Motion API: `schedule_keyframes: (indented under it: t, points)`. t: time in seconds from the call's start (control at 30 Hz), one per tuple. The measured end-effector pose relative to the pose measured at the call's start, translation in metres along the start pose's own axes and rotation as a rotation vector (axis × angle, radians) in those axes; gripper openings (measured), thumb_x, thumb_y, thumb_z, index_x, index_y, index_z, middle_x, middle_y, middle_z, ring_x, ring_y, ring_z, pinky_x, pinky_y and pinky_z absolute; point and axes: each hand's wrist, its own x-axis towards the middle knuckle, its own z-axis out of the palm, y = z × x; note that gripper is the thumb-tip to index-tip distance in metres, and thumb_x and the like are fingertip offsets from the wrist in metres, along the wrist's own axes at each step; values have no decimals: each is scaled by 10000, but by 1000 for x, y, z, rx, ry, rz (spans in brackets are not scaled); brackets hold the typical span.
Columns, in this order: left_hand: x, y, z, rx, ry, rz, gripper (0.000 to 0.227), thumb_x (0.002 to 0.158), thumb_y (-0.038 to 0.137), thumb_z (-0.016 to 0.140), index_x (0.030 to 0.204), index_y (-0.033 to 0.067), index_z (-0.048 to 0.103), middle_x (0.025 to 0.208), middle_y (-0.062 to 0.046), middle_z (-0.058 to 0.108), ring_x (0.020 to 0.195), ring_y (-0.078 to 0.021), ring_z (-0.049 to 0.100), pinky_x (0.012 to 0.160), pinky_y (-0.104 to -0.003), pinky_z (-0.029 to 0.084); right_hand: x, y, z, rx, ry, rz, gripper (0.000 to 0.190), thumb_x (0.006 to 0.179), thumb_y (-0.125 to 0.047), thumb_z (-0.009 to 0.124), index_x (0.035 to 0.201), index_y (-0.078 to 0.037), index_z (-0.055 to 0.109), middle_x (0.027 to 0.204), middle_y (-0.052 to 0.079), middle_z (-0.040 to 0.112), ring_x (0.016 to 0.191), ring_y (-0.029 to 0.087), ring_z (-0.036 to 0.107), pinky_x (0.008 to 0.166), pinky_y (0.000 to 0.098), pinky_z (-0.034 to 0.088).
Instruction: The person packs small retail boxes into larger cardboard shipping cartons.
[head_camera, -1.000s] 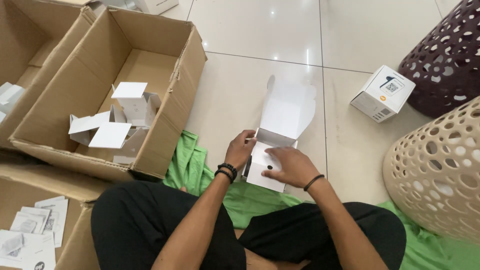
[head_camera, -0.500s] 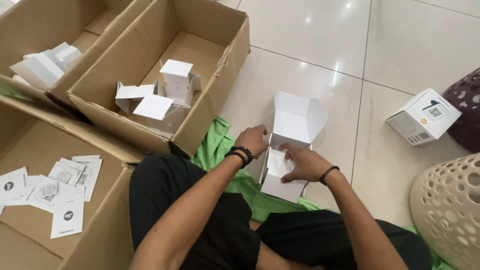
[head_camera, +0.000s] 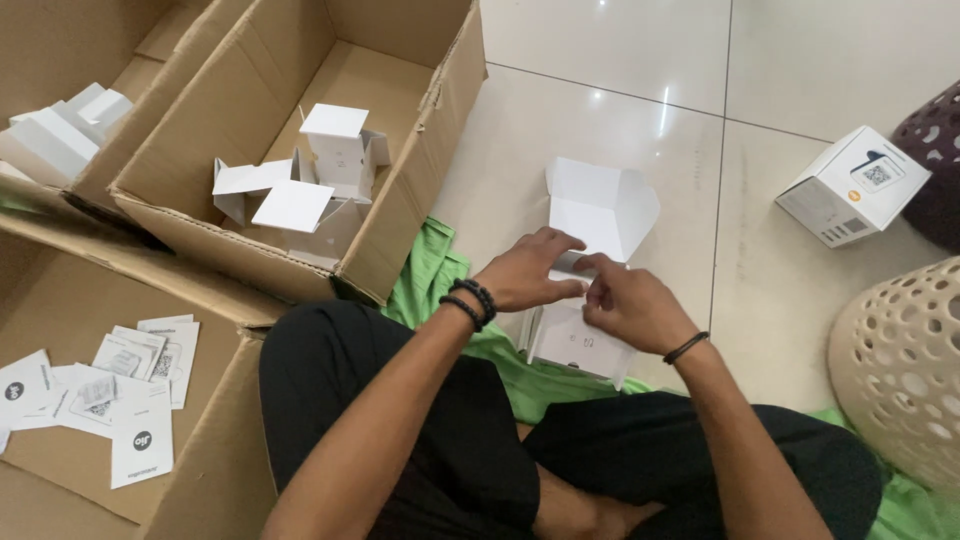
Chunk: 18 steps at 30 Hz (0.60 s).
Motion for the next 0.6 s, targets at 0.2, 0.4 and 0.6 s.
schedule_keyframes:
  t: [0.2, 0.4, 0.6]
  points:
    - [-25, 32, -10, -10, -199, 199, 1082, 648, 535, 873, 1536, 121, 414, 1459, -144, 517, 1377, -350, 489, 1123, -461, 428, -5, 24, -18, 668, 104, -124, 210, 893, -31, 692, 1103, -30, 678, 872, 2, 659, 791, 67, 621, 709, 234, 537]
    - [-47, 23, 57, 630, -39, 191, 1131, 517, 453, 929, 1499, 142, 462, 1365, -103, 550, 1327, -314, 488, 1105, -648, 323, -4, 34, 18, 665, 346, -136, 209, 924, -81, 704, 1120, -21, 664, 956, 7, 652, 902, 75, 620, 754, 232, 534]
    - [-53, 59, 4, 498, 42, 147, 929, 613, 441, 871, 1412, 123, 519, 1217, -107, 586, 1191, -316, 554, 1024, -564, 421, -22, 63, 32, 1178, 499, -229, 390, 991, -352, 563, 1263, -74, 593, 1144, 52, 655, 1122, 171, 619, 940, 353, 519]
